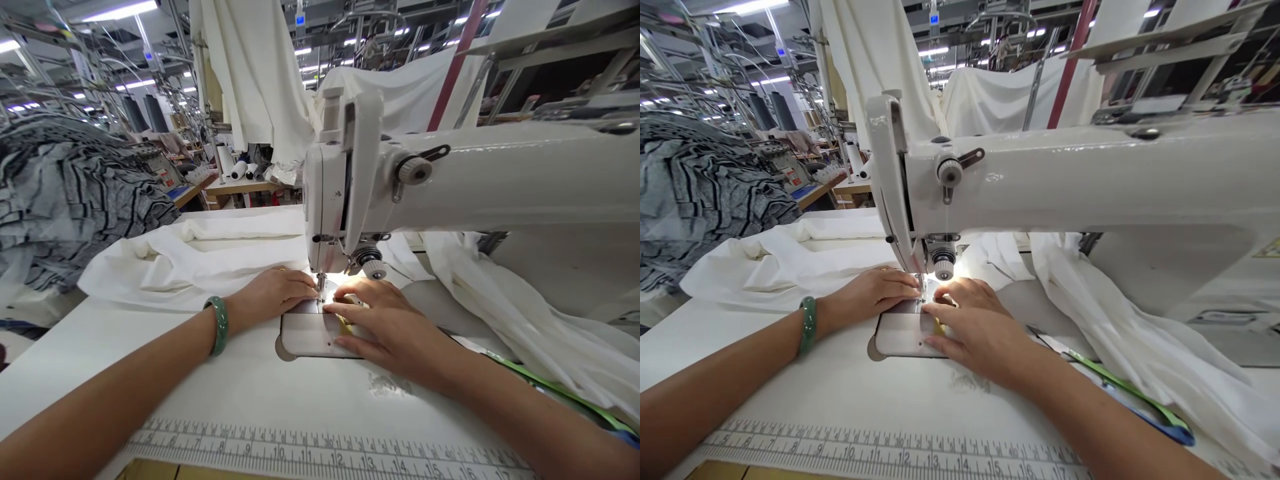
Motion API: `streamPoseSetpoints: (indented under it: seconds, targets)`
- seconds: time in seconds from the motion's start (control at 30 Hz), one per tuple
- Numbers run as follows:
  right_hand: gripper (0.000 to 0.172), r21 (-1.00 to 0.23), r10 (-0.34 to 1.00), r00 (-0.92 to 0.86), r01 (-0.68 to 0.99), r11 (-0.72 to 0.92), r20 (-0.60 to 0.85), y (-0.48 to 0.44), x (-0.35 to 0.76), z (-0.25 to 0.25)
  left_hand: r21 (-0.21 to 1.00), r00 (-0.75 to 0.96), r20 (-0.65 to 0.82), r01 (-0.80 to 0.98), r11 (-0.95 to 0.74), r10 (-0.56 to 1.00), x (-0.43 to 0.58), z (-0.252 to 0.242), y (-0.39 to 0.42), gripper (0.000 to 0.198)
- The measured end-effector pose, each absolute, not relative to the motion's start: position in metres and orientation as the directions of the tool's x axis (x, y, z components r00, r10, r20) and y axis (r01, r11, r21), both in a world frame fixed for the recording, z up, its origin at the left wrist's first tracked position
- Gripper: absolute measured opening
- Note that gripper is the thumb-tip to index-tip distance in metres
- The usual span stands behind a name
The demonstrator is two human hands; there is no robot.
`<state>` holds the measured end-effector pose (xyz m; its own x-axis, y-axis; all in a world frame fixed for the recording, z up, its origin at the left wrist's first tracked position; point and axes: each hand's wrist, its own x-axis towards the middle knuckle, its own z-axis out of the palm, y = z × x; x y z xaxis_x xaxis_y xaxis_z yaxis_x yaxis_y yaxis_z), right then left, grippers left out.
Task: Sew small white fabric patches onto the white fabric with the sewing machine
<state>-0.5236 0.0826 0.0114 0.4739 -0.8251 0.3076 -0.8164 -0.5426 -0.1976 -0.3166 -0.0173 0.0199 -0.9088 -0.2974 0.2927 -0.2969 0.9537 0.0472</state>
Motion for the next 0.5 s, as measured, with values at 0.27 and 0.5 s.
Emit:
streamPoseSetpoints:
  seconds: [0.27, 0.5]
  targets:
    - [0.024, -0.218, -0.806, 0.486, -0.792, -0.570, 0.338, 0.0837, -0.5251, 0.0081, 0.048, -0.894, 0.291, -0.341, 0.939, -0.340, -0.3175, 0.0204, -0.0164, 0.022]
    - [0.021, -0.209, -0.788, 0.486, -0.785, -0.584, 0.378, 0.0855, -0.5245, 0.0086, 0.048, -0.891, 0.276, -0.360, 0.932, -0.359, -0.3172, 0.0195, -0.0151, 0.024]
